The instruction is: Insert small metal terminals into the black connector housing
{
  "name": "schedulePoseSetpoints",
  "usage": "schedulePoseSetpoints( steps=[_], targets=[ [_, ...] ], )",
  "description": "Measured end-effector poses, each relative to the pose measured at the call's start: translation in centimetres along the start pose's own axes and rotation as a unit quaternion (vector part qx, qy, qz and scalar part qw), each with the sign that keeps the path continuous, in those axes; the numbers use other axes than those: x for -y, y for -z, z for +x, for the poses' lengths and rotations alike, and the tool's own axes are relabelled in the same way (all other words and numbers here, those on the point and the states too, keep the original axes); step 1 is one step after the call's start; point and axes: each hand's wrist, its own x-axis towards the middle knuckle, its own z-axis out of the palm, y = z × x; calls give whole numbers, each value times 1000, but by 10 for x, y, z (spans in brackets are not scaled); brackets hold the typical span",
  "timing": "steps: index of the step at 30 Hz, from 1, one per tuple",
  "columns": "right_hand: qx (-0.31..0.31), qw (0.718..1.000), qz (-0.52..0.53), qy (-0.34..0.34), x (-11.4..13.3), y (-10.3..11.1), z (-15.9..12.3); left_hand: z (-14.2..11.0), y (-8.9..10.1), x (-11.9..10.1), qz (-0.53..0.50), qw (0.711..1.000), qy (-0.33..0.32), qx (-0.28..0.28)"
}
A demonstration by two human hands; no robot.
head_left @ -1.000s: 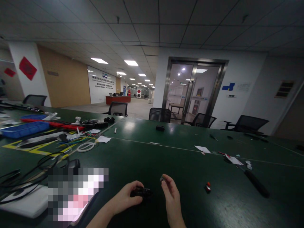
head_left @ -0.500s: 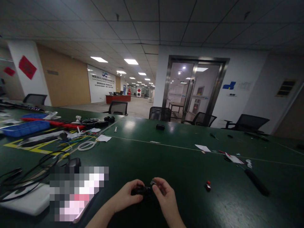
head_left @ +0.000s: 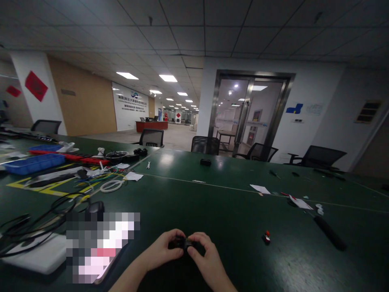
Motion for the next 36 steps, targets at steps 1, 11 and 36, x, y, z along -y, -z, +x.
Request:
schedulePoseSetpoints(
  steps=[1,11,36],
  targets=[
    [6,1000,-4,3,0,0,0,0,0,0,4,1000,1,-1],
    [24,999,-27,37,-6,0,1,1,-2,0,54,998,8,-9],
    [48,994,-98,-14,-15,7,1,-2,-4,2,181,982,3,-50]
  ],
)
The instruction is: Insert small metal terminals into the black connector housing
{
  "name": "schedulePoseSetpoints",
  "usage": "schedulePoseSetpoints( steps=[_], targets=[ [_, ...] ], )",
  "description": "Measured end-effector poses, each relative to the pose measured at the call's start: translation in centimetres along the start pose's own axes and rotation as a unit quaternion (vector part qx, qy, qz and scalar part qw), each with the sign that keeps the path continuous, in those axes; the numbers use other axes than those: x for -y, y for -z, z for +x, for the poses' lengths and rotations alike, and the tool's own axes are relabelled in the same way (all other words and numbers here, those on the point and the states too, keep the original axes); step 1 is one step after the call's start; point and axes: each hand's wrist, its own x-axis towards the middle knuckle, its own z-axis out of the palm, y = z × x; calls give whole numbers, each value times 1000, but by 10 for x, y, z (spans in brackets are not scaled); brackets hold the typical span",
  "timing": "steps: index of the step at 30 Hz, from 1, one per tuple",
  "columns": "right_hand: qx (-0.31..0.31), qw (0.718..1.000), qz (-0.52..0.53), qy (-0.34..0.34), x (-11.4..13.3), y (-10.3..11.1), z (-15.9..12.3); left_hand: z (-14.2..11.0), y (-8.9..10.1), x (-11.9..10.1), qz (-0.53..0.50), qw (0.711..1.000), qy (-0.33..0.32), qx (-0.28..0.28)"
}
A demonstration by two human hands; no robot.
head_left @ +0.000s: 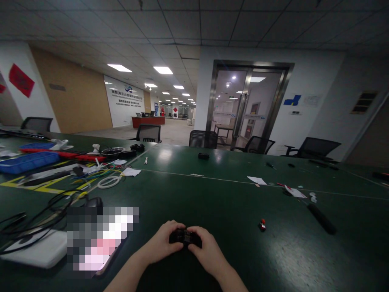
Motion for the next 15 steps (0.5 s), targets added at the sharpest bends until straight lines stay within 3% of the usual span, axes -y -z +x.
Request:
schedulePoseSetpoints(
  steps=[6,10,15],
  targets=[
    [4,997,-72,-21,1,-1,2,-1,3,1,101,995,-4,-25],
    [8,996,-72,-45,3,1,0,-2,6,2,99,995,-4,-17],
    [6,997,-75,-27,5,2,0,-1,5,2,98,995,-7,-17]
  ],
)
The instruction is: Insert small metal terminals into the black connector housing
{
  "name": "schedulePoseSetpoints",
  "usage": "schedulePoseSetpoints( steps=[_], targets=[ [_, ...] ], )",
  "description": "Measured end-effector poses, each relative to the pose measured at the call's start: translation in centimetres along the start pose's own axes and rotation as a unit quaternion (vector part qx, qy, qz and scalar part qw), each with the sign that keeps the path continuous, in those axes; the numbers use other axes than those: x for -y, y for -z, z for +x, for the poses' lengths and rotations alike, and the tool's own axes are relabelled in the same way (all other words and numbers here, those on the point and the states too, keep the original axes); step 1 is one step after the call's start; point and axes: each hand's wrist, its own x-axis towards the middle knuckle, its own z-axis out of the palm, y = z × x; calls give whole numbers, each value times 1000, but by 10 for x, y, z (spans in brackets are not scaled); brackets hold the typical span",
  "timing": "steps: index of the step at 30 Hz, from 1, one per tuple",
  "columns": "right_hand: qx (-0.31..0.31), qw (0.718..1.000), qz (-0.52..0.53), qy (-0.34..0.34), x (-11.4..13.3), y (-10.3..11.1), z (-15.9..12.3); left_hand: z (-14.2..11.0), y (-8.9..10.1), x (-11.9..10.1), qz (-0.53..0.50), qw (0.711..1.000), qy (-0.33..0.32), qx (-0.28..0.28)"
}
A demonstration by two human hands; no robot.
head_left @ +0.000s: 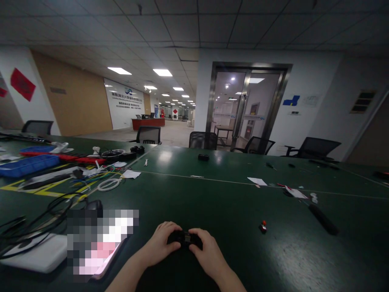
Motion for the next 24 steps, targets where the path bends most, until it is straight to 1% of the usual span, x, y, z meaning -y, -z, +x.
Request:
schedulePoseSetpoints(
  steps=[3,8,13,19,24],
  targets=[
    [5,1000,2,14,3,0,-1,0,-1,1,-7,1000,1,-3],
    [3,1000,-5,9,7,0,-2,0,-2,3,-19,1000,7,-9],
    [1,1000,-11,-1,3,-3,0,1,-5,6,-31,999,13,-17],
    [-12,999,-10,45,-2,-6,3,2,-5,5,-34,999,16,-12],
    [-15,999,19,31,-3,-6,3,1,-2,1,-44,999,28,-6]
  ],
)
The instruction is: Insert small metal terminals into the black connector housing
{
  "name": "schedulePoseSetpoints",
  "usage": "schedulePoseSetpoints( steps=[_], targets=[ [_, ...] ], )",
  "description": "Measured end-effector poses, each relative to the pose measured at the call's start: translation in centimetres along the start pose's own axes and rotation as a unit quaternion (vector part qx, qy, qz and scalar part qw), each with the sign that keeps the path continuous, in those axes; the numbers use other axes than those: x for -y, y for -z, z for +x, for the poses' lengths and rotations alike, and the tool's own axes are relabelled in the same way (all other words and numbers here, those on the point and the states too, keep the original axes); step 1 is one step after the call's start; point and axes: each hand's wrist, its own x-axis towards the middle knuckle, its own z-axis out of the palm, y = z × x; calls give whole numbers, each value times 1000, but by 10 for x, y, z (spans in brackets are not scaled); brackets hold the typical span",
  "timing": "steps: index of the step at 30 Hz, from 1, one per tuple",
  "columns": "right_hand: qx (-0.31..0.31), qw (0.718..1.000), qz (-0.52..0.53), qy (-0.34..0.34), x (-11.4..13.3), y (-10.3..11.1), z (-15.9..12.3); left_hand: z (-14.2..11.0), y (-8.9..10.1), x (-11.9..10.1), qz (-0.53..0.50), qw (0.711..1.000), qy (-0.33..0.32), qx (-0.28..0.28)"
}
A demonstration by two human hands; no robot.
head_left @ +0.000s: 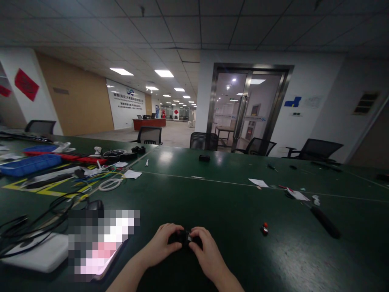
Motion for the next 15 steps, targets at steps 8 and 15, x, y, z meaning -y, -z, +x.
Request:
schedulePoseSetpoints(
  steps=[8,15],
  targets=[
    [-19,996,76,-38,1,5,3,-1,0,1,6,1000,-3,-1],
    [2,1000,8,-28,7,8,-2,-1,0,1,-2,1000,-13,-8]
  ],
)
